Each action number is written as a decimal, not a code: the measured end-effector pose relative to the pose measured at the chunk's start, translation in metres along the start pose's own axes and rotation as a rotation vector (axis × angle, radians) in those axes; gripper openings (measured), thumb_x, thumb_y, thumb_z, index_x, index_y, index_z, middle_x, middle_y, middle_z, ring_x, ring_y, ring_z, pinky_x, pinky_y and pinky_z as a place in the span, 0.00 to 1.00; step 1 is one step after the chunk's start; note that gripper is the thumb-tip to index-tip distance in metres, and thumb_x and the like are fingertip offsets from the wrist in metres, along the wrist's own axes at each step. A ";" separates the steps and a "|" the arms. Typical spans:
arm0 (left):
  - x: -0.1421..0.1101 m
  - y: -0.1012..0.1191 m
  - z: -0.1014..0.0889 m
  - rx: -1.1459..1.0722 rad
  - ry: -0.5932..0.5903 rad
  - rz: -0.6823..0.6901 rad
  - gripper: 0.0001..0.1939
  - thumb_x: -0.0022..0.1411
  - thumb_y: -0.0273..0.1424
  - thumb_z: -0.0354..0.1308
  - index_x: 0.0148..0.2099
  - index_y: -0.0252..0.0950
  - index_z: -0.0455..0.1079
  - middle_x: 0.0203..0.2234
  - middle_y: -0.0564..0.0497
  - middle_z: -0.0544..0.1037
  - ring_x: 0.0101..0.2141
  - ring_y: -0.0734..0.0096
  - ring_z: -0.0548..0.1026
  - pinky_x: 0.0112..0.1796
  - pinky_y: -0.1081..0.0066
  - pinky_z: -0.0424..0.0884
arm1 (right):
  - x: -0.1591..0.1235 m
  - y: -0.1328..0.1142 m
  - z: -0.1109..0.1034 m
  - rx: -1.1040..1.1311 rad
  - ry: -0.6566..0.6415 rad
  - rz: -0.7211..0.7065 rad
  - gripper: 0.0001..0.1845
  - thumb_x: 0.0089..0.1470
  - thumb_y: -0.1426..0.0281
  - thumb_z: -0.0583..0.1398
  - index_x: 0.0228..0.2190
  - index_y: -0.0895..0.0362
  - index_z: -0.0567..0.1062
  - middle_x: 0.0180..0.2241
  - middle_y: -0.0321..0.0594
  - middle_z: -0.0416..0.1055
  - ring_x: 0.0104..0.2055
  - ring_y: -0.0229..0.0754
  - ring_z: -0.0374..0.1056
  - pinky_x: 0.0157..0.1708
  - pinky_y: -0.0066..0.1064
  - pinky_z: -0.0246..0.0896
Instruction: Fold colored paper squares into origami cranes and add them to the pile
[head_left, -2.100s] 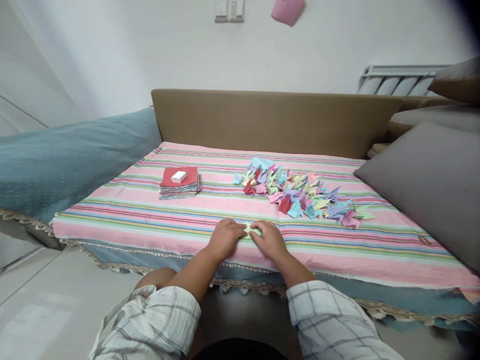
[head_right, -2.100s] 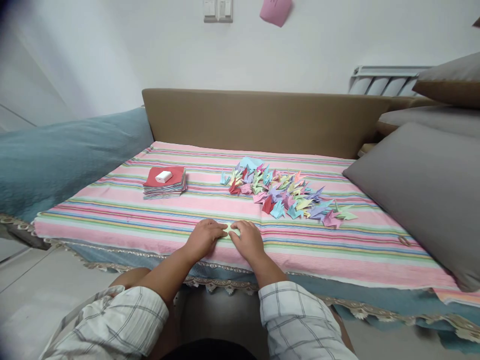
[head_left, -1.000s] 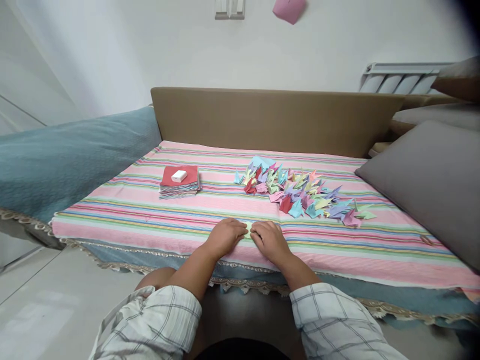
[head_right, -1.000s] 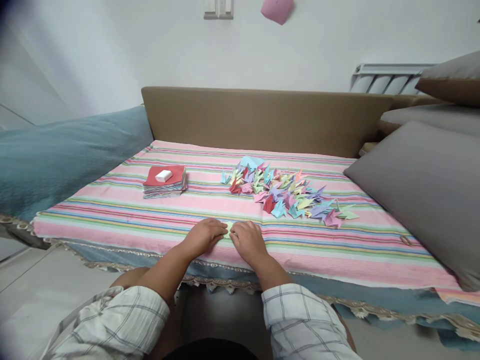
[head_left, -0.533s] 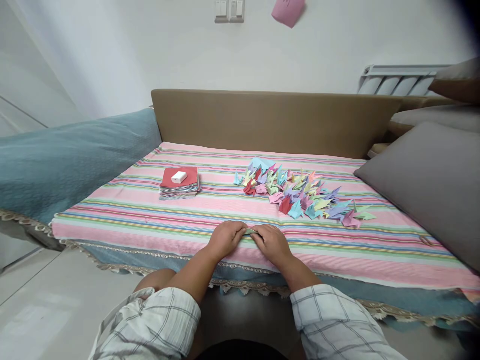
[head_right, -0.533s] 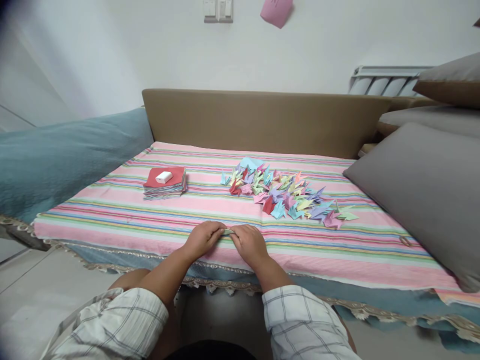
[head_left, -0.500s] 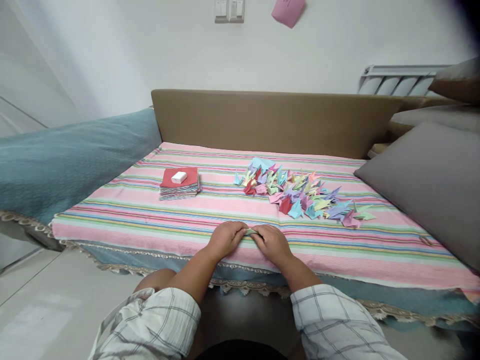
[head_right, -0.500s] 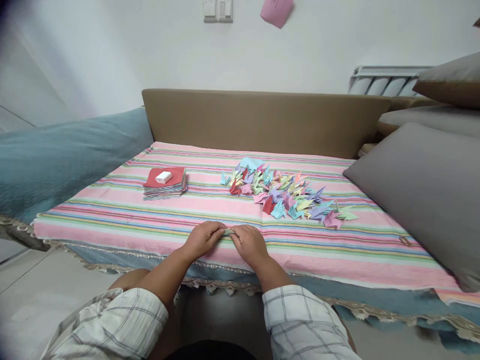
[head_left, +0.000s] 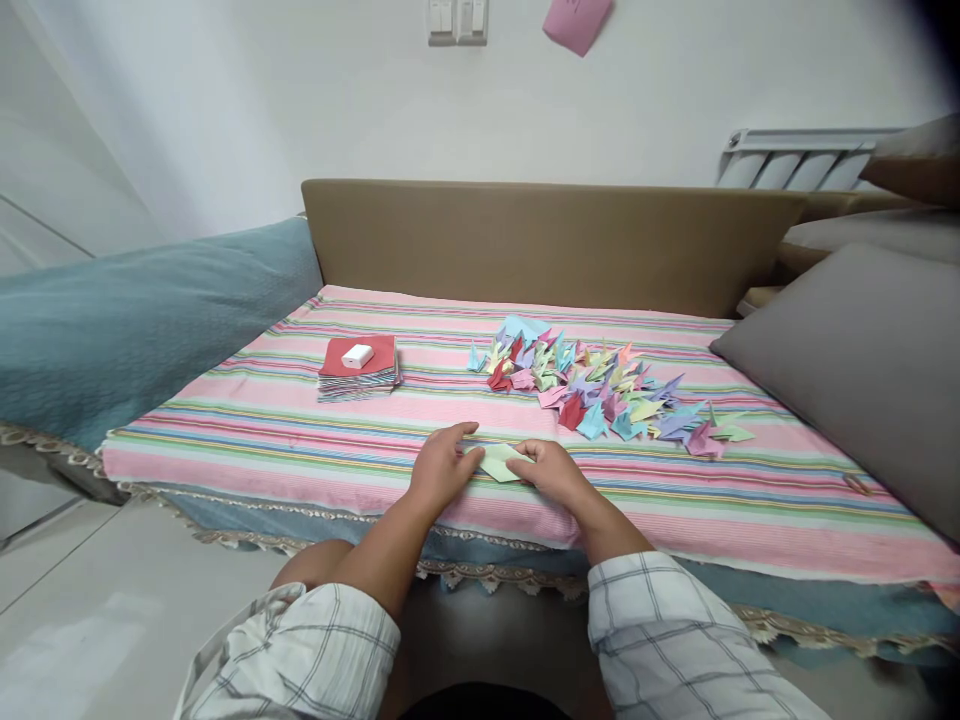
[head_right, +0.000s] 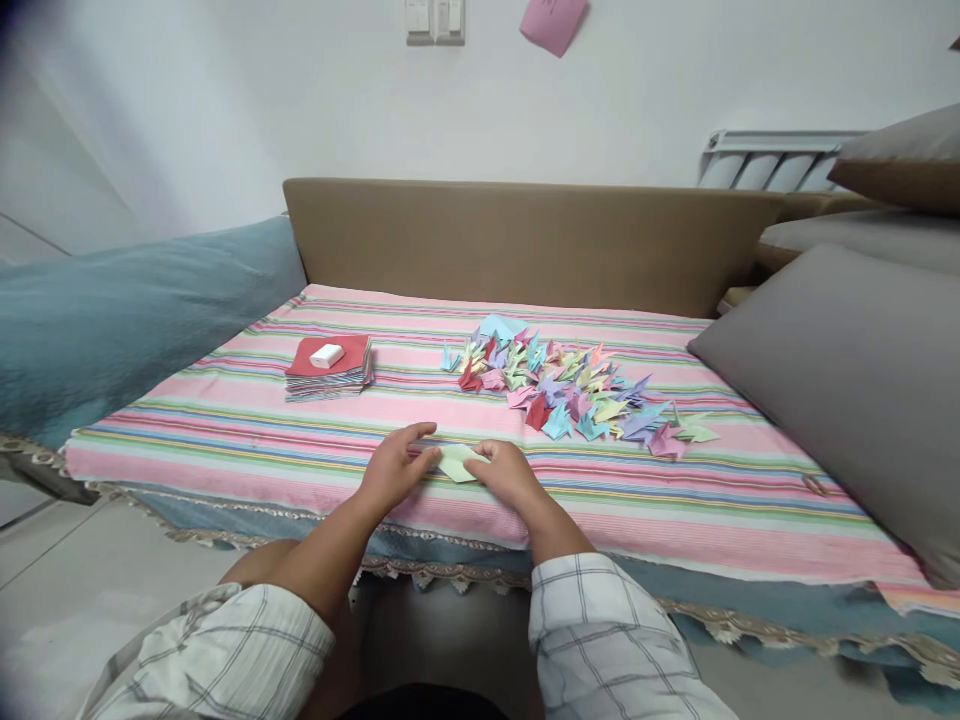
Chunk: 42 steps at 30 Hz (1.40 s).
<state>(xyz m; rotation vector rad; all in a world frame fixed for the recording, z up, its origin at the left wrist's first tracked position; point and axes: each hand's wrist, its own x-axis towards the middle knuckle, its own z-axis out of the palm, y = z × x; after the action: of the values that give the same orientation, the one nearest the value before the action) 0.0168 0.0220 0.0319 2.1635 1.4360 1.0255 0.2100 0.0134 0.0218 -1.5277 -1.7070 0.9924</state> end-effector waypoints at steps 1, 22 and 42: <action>0.000 0.001 -0.002 0.058 0.028 0.043 0.17 0.56 0.32 0.55 0.48 0.37 0.68 0.43 0.47 0.76 0.42 0.64 0.73 0.45 0.63 0.67 | 0.003 -0.001 0.000 -0.005 0.010 0.029 0.13 0.45 0.64 0.57 0.30 0.59 0.76 0.19 0.32 0.69 0.20 0.35 0.60 0.21 0.24 0.51; -0.022 0.004 0.012 0.509 -0.393 0.457 0.26 0.58 0.35 0.54 0.58 0.38 0.57 0.58 0.45 0.62 0.57 0.56 0.58 0.55 0.53 0.53 | 0.002 0.000 -0.004 -0.450 0.269 -0.384 0.06 0.50 0.73 0.56 0.31 0.56 0.74 0.34 0.40 0.72 0.40 0.42 0.65 0.43 0.32 0.56; 0.007 -0.013 0.018 0.175 -0.251 0.338 0.04 0.54 0.32 0.59 0.33 0.38 0.72 0.33 0.49 0.78 0.40 0.64 0.74 0.42 0.66 0.66 | -0.004 0.018 0.007 -0.293 0.137 -0.443 0.03 0.46 0.72 0.62 0.28 0.54 0.76 0.36 0.40 0.73 0.41 0.43 0.68 0.43 0.36 0.59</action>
<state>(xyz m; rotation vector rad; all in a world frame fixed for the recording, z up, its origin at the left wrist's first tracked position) 0.0234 0.0353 0.0138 2.6171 1.1059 0.7141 0.2143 0.0091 0.0028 -1.2668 -2.0339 0.4158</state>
